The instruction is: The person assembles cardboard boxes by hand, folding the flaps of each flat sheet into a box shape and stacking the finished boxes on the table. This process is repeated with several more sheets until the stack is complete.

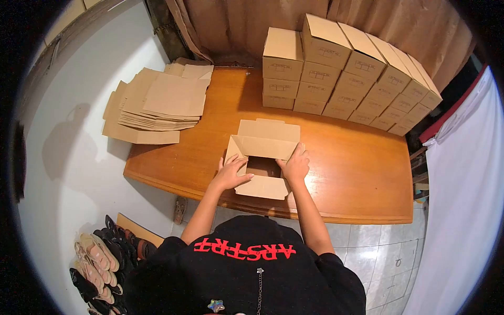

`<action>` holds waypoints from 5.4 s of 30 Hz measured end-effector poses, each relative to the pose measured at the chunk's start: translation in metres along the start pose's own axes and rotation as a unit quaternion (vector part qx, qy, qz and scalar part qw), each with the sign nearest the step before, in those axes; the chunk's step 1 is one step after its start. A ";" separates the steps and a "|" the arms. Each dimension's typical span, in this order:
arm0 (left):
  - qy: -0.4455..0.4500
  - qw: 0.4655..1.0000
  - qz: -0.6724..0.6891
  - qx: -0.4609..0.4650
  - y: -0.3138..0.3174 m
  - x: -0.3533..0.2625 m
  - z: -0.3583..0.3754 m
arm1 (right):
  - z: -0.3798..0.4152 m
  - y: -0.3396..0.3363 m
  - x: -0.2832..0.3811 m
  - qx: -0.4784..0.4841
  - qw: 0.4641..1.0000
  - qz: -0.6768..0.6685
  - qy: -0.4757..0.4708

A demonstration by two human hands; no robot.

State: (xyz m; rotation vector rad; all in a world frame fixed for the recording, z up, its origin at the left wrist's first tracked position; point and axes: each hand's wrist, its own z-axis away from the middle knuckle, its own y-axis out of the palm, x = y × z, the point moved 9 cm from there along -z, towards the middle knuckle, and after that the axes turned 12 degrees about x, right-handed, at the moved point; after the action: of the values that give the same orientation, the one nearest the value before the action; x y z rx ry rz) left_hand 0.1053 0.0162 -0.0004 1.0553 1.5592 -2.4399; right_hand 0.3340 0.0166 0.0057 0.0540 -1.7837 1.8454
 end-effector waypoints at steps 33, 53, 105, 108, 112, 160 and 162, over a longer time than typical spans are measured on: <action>-0.158 0.959 0.071 -0.226 -0.018 0.029 -0.019 | -0.006 0.011 -0.021 0.018 0.992 -0.110 -0.055; -0.145 0.853 0.499 -0.047 0.017 0.058 0.023 | -0.008 0.004 -0.033 -0.018 0.984 -0.175 -0.041; -0.071 0.956 -0.007 -0.286 0.000 0.062 0.026 | -0.006 -0.042 0.014 -0.085 0.866 -0.411 -0.273; -0.055 0.935 0.126 -0.328 0.005 0.079 0.026 | 0.011 -0.028 0.012 0.001 0.866 -0.427 -0.262; -0.026 0.926 0.183 -0.330 -0.008 0.064 0.027 | 0.031 -0.016 0.009 -0.063 0.924 -0.229 -0.301; -0.154 0.846 0.381 -0.339 0.031 0.111 -0.044 | 0.040 -0.009 -0.016 -0.084 0.926 -0.102 -0.354; -0.154 0.847 0.390 -0.325 0.027 0.110 -0.041 | 0.016 -0.002 -0.028 -0.071 0.937 -0.164 -0.302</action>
State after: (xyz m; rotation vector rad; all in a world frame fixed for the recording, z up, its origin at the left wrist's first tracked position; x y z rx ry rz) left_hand 0.0527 0.0693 -0.0952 0.8513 1.3111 -1.3098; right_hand 0.3528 -0.0091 -0.0017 0.8932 -2.1361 1.5435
